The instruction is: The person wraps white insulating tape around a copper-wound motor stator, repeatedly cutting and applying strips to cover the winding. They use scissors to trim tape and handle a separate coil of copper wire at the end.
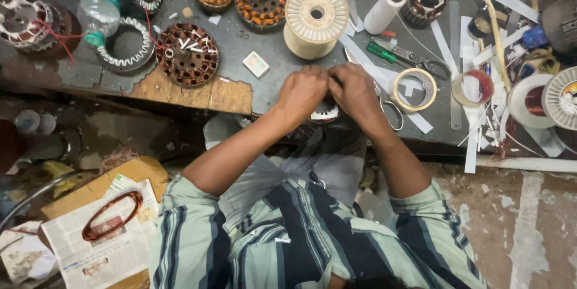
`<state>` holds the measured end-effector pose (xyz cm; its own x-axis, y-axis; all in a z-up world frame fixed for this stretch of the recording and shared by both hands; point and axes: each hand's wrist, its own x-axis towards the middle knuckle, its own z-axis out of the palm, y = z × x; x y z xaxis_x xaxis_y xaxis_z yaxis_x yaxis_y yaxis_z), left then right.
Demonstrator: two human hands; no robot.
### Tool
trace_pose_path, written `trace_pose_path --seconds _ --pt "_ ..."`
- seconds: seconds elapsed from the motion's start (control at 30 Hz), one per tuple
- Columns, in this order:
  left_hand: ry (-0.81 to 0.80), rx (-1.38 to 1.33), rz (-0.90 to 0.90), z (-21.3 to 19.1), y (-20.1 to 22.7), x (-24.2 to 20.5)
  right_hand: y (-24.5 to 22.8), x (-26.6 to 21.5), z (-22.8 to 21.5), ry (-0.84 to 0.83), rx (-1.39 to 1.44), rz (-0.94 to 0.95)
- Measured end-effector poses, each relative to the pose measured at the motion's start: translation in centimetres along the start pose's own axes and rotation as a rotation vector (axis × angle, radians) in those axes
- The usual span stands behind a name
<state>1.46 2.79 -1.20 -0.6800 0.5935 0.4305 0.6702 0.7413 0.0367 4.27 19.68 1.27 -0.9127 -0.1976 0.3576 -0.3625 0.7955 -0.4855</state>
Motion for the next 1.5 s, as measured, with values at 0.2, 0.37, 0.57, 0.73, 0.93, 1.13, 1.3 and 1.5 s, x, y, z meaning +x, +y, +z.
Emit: trace_pose_path --seconds 0.2,0.37,0.57,0.73,0.93,1.13,1.3,1.5 --pt "0.079 0.051 0.083 -0.4 -0.2 0.4 -0.5 -1.1 0.2 0.054 -0.087 0.041" --pt "0.022 -0.216 0.088 -0.9 -1.5 0.7 -0.6 -0.7 -0.1 0.049 -0.058 0.018" --pt "0.061 -0.204 -0.181 -1.9 -0.5 -1.0 -1.1 -0.4 0.0 0.062 -0.058 0.074" --pt "0.007 -0.272 -0.232 -3.3 -0.1 -0.6 -1.6 -1.1 -0.6 0.146 -0.082 0.021" --pt "-0.202 -0.699 -0.476 -4.7 -4.5 -0.6 -1.3 -7.3 -0.6 0.104 0.666 0.725" --pt "-0.150 -0.865 -0.340 -2.6 -4.1 -1.1 -0.6 -11.8 2.3 -0.034 1.148 0.818" --pt "-0.248 -1.357 -0.766 -2.4 -3.9 -6.0 1.8 -7.7 0.7 -0.097 0.873 0.806" --pt "-0.316 -1.615 -0.819 -2.4 -3.4 -8.4 2.2 -3.9 -0.8 -0.123 0.463 0.354"
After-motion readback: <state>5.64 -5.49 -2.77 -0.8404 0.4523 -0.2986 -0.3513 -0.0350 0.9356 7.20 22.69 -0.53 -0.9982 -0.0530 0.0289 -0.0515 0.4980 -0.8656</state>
